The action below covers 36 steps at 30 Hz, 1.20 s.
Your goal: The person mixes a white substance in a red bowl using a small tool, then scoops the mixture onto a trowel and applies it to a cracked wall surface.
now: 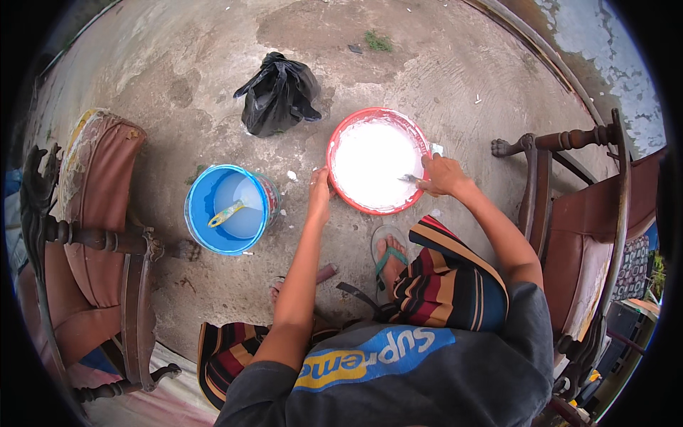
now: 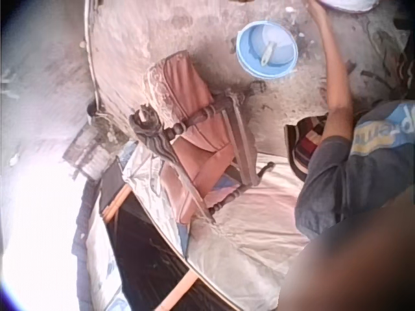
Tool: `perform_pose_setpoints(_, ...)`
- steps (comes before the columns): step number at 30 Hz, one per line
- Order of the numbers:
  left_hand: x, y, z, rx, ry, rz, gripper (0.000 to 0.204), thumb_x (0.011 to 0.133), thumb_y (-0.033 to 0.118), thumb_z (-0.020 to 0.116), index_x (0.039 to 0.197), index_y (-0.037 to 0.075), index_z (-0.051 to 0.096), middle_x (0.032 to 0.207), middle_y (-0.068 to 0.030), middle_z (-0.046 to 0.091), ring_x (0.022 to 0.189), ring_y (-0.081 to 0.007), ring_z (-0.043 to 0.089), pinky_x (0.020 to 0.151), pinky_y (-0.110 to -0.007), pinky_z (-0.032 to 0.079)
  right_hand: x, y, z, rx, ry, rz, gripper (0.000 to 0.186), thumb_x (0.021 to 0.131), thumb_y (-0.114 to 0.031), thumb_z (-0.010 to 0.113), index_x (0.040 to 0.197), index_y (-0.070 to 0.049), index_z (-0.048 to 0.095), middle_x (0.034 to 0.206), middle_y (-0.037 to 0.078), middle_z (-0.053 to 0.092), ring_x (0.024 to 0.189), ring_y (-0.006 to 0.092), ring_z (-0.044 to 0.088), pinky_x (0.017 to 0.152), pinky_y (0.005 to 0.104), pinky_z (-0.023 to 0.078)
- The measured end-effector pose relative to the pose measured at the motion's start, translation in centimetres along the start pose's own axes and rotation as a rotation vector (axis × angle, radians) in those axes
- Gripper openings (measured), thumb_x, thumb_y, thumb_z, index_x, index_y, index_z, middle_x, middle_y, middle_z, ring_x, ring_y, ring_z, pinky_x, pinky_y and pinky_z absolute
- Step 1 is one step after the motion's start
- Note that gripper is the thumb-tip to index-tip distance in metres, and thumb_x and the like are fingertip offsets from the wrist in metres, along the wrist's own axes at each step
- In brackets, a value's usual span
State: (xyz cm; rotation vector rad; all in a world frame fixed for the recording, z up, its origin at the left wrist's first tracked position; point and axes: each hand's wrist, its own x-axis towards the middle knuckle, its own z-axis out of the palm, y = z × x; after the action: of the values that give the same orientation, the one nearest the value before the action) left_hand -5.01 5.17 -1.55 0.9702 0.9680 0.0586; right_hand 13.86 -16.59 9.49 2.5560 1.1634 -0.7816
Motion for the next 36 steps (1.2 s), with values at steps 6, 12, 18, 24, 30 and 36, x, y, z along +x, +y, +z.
perform_pose_setpoints(6, 1.3, -0.9, 0.1, 0.069, 0.057, 0.109, 0.068, 0.1, 0.048, 0.04, 0.147, -0.001, 0.032, 0.15, -0.0165, 0.037, 0.14, -0.0293, 0.033, 0.113, -0.045, 0.027, -0.4, 0.6, 4.4, 0.244, 0.202, -0.093, 0.033, 0.075, -0.022, 0.069, 0.096, 0.003, 0.062, 0.086, 0.025, 0.066, 0.081, 0.0378, 0.068, 0.069, 0.0459, 0.054)
perform_pose_setpoints(12, 1.5, -4.1, 1.4, -0.14, 0.146, 0.195, 0.06, 0.103, 0.046, 0.032, 0.135, -0.003, 0.047, 0.134, -0.014, 0.054, 0.123, -0.023, 0.052, 0.102, -0.034, 0.041, 0.9, -0.9, 3.9, 0.154, 0.303, -0.065, 0.02, 0.078, -0.018, 0.064, 0.081, 0.002, 0.069, 0.071, 0.02, 0.067, 0.07, 0.0332, 0.069, 0.06, 0.0432, 0.053)
perform_pose_setpoints(18, 0.1, -3.9, 2.6, -0.168, 0.291, 0.197, 0.059, 0.104, 0.046, 0.029, 0.122, -0.003, 0.056, 0.122, -0.0134, 0.061, 0.11, -0.0223, 0.06, 0.096, -0.035, 0.045, -0.5, 0.1, 3.0, 0.389, 0.367, -0.038, 0.026, 0.088, -0.021, 0.061, 0.088, 0.004, 0.066, 0.072, 0.022, 0.066, 0.07, 0.0374, 0.067, 0.063, 0.0461, 0.053)
perform_pose_setpoints(24, 1.4, -4.5, 3.2, -0.305, 0.244, 0.238, 0.057, 0.104, 0.043, 0.027, 0.12, -0.002, 0.056, 0.12, -0.0132, 0.062, 0.108, -0.0233, 0.06, 0.095, -0.035, 0.047, 0.3, -2.1, 5.3, 0.466, 0.39, -0.039, 0.02, 0.085, -0.014, 0.061, 0.09, 0.004, 0.064, 0.075, 0.023, 0.066, 0.075, 0.0381, 0.068, 0.067, 0.0471, 0.054)
perform_pose_setpoints(30, 1.7, -4.1, 3.4, -0.4, 0.139, 0.334, 0.06, 0.102, 0.047, 0.022, 0.122, -0.001, 0.054, 0.123, -0.0153, 0.06, 0.115, -0.0259, 0.057, 0.099, -0.039, 0.045, -0.4, 0.7, 2.6, 0.2, 0.487, -0.163, 0.01, 0.076, -0.003, 0.064, 0.083, 0.002, 0.067, 0.072, 0.02, 0.066, 0.073, 0.0337, 0.069, 0.063, 0.0434, 0.055)
perform_pose_setpoints(36, 1.0, -2.0, 5.2, -0.421, 0.052, 0.405, 0.056, 0.104, 0.043, 0.021, 0.111, 0.0, 0.058, 0.113, -0.0113, 0.062, 0.107, -0.0209, 0.059, 0.096, -0.037, 0.047, 4.0, 1.8, 0.8, -0.021, 0.743, -0.337, 0.022, 0.077, 0.0, 0.063, 0.098, -0.003, 0.069, 0.084, 0.013, 0.065, 0.076, 0.0253, 0.066, 0.061, 0.0355, 0.054)
